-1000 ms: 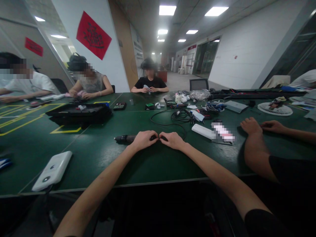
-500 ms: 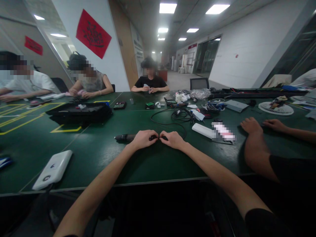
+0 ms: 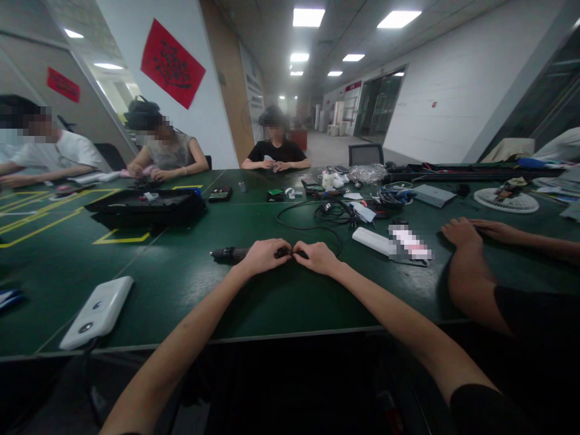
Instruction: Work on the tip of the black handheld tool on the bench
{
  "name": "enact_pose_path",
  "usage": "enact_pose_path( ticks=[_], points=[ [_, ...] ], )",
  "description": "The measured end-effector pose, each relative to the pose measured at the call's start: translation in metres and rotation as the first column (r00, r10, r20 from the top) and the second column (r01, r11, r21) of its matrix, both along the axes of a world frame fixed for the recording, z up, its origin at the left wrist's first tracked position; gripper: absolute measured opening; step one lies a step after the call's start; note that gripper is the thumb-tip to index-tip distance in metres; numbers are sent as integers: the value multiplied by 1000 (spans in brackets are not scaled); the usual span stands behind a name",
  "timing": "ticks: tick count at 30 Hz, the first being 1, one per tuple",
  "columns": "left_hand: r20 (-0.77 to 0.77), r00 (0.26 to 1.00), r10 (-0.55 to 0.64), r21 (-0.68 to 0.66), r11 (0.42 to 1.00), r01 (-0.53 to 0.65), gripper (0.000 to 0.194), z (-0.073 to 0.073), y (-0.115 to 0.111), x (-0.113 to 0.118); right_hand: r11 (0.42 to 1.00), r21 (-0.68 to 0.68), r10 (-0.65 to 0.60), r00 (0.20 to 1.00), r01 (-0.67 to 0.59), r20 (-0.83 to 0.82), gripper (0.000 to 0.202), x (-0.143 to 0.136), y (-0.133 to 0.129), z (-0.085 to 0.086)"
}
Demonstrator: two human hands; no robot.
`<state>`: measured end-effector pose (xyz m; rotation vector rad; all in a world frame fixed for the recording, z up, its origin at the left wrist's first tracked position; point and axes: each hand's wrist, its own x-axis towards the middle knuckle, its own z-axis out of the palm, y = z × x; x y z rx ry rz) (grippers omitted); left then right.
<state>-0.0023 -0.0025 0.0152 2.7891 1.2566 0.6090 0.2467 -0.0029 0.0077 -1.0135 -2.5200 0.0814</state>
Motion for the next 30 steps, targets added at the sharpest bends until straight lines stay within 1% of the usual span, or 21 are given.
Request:
enact_pose_path(
  ticks=[3, 8, 14, 19, 23, 25, 27, 30],
  points=[
    [-7, 1000, 27, -13, 1000, -27, 27, 0, 0, 1, 1000, -8, -2, 1000, 2, 15, 22, 0, -1, 3],
    [-1, 999, -36, -26, 999, 36, 24, 1, 0, -1, 1000, -14, -3, 1000, 4, 14, 22, -1, -1, 3],
    [-11, 1000, 13, -25, 1000, -13, 27, 2, 1, -1, 1000, 2, -20, 1000, 20, 20, 21, -2, 0, 1],
    [-20, 999, -42, -23, 999, 41, 25, 3, 0, -1, 1000, 3, -22, 999, 21, 29, 22, -1, -1, 2],
    [0, 1000, 15, -25, 1000, -15, 30, 0, 1, -1, 1000, -7, -21, 1000, 21, 23, 22, -2, -1, 2],
    [8, 999, 41, -27, 999, -41, 30, 0, 2, -1, 1000, -7, -18, 1000, 18, 17, 21, -2, -1, 2],
    [5, 1000, 23, -29, 999, -23, 26, 0, 2, -1, 1000, -11, -11, 1000, 11, 12, 21, -2, -1, 2],
    [1, 999, -36, -31, 999, 36, 25, 1, 1, -2, 1000, -18, -10, 1000, 11, 15, 21, -2, -1, 3]
  ],
)
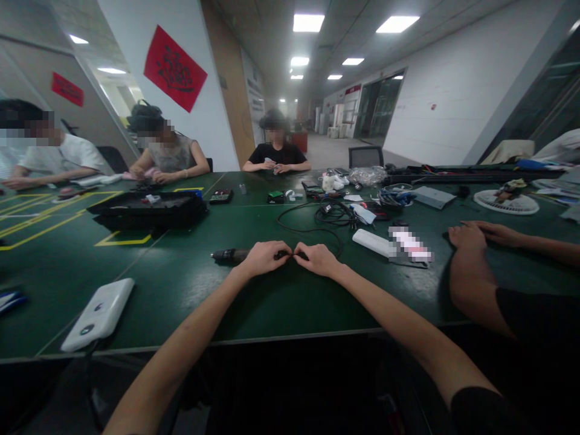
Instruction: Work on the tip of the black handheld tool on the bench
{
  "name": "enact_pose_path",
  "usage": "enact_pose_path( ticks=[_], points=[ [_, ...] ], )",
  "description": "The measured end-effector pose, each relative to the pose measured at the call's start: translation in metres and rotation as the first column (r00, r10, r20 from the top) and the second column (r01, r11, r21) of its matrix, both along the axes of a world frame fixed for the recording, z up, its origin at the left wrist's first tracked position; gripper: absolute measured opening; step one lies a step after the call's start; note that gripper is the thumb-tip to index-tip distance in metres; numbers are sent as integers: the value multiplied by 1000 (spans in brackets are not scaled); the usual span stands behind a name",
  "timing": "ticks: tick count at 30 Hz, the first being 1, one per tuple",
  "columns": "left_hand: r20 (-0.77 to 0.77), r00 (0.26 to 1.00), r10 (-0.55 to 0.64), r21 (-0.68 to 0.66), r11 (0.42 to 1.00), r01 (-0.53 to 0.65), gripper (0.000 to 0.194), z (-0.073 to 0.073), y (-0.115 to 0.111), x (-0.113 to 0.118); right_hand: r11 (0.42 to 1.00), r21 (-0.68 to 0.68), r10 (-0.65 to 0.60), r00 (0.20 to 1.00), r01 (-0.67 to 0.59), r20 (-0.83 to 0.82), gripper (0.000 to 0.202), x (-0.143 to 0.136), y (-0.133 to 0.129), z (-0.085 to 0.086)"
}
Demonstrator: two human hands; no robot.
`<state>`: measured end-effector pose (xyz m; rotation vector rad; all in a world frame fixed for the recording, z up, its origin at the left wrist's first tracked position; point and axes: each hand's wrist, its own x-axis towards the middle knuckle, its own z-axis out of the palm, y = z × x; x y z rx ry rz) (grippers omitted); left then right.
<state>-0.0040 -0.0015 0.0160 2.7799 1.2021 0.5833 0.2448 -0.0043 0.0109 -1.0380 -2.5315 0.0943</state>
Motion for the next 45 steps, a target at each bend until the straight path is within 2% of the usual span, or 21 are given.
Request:
enact_pose_path(
  ticks=[6, 11, 18, 23, 29, 34, 39, 45],
  points=[
    [0, 997, 76, 22, 997, -76, 28, -2, 0, 1, 1000, -18, 2, 1000, -2, 0, 22, 0, -1, 2],
    [-31, 999, 15, 24, 1000, -14, 25, 1, -2, 0, 1000, -5, -4, 1000, 4, -2, 20, 0, 0, 0],
    [-29, 997, 70, 27, 997, -70, 28, 1, -2, 2, 1000, -3, -12, 1000, 12, 3, 21, 0, 0, 1],
    [-48, 999, 10, 50, 999, -7, 24, 2, -5, 1, 1000, 4, -13, 1000, 13, 13, 20, -1, -1, 3],
    [-48, 997, 65, 47, 997, -62, 27, 3, -4, 2, 1000, -5, -4, 1000, 4, 8, 20, -1, -1, 3],
    [-59, 998, 20, 52, 999, -17, 22, 4, -6, 2, 1000, 12, -5, 1000, 5, 5, 19, -1, -1, 3],
    [-35, 997, 74, 55, 996, -72, 24, 2, -5, 2, 1000, 1, -9, 1000, 9, 15, 20, -1, -2, 4],
    [-35, 999, 2, 56, 998, 0, 22, 1, -4, 1, 999, -9, -31, 999, 31, 39, 20, -2, -3, 6]
  ],
)
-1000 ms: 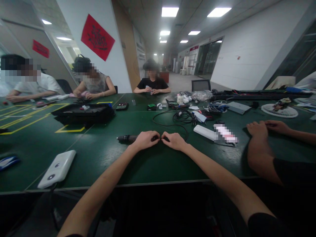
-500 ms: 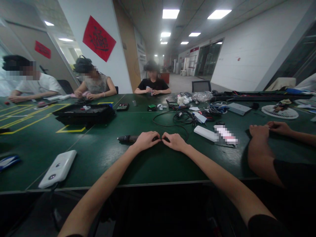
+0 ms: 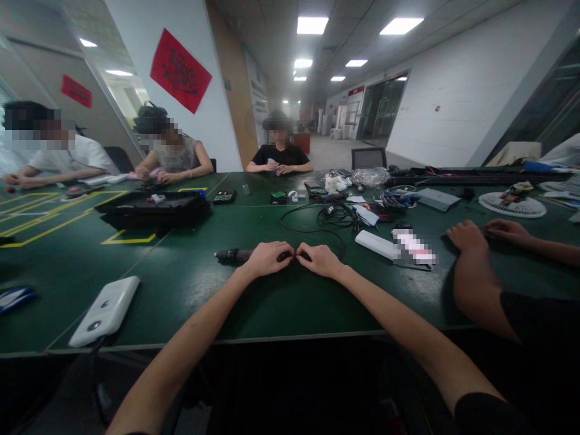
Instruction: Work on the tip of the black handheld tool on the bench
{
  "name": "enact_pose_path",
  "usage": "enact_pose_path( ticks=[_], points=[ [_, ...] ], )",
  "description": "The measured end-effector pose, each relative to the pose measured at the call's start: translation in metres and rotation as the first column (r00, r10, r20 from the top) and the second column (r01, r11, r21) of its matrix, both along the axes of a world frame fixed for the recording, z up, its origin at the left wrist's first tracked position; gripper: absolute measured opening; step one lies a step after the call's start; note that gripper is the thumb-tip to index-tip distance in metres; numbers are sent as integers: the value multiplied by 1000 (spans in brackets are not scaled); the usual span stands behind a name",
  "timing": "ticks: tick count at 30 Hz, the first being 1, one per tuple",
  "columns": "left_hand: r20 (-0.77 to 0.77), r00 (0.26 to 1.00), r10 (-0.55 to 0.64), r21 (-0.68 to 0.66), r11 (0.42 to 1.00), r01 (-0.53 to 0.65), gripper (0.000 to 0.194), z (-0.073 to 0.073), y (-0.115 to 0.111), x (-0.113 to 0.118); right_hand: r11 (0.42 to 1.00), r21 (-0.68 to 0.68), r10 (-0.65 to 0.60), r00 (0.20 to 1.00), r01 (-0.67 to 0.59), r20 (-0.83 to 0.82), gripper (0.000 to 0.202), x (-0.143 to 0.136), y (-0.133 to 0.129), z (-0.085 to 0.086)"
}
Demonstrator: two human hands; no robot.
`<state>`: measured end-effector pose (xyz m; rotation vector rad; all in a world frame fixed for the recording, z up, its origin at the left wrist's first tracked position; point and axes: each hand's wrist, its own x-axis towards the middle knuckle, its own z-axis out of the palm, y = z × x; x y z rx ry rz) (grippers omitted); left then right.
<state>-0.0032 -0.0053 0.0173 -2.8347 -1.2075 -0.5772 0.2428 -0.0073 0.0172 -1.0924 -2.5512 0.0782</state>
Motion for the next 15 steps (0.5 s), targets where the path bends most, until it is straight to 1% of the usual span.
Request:
enact_pose_path(
  ticks=[5, 10, 15],
  points=[
    [14, 997, 71, -6, 997, -71, 26, 0, 1, 2, 1000, -2, 3, 1000, -3, -7, 19, 0, 0, -1],
    [8, 1000, 18, -26, 1000, -18, 24, 2, 0, 1, 1000, 4, 12, 1000, -12, -15, 20, 1, 1, -1],
    [7, 999, 53, -32, 998, -53, 28, 1, 1, 1, 1000, -11, 21, 999, -21, -25, 20, 1, 2, -2]
  ],
)
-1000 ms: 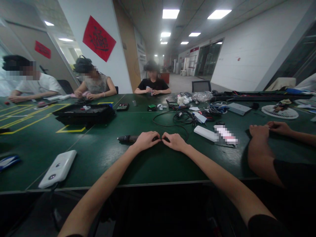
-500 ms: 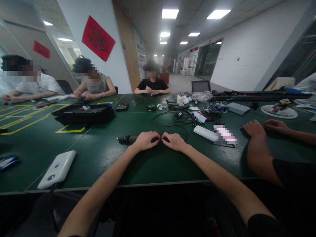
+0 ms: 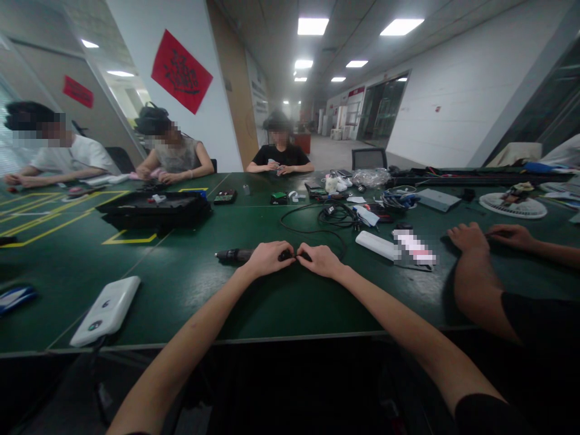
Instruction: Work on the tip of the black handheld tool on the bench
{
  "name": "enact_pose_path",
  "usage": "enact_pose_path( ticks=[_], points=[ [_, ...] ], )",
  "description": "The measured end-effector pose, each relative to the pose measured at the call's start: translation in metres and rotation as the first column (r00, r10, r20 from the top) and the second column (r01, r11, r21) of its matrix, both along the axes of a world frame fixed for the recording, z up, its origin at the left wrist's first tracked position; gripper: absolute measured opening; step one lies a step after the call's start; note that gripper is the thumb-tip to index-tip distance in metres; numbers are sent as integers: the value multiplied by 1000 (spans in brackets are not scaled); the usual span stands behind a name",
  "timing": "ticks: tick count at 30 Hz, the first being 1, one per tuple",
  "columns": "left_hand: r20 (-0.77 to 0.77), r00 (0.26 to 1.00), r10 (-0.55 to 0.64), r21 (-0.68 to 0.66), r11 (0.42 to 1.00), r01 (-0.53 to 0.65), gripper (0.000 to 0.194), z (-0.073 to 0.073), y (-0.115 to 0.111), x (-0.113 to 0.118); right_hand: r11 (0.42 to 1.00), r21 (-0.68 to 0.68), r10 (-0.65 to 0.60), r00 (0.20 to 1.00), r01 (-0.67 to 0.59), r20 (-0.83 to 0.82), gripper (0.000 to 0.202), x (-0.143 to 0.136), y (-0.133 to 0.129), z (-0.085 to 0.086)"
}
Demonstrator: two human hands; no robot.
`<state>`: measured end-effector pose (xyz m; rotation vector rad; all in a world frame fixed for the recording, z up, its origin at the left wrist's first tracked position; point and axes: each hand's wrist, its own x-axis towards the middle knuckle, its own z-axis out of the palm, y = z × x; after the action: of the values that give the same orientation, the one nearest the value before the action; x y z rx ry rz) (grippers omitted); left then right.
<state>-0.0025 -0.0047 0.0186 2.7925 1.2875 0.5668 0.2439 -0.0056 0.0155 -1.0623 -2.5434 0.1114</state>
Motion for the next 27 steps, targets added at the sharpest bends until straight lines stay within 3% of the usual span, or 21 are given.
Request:
enact_pose_path(
  ticks=[27],
  points=[
    [-26, 999, -44, 4, 999, 44, 24, -1, 0, -2, 1000, 0, -3, 1000, 3, 1, 21, 0, -1, 0]
  ],
)
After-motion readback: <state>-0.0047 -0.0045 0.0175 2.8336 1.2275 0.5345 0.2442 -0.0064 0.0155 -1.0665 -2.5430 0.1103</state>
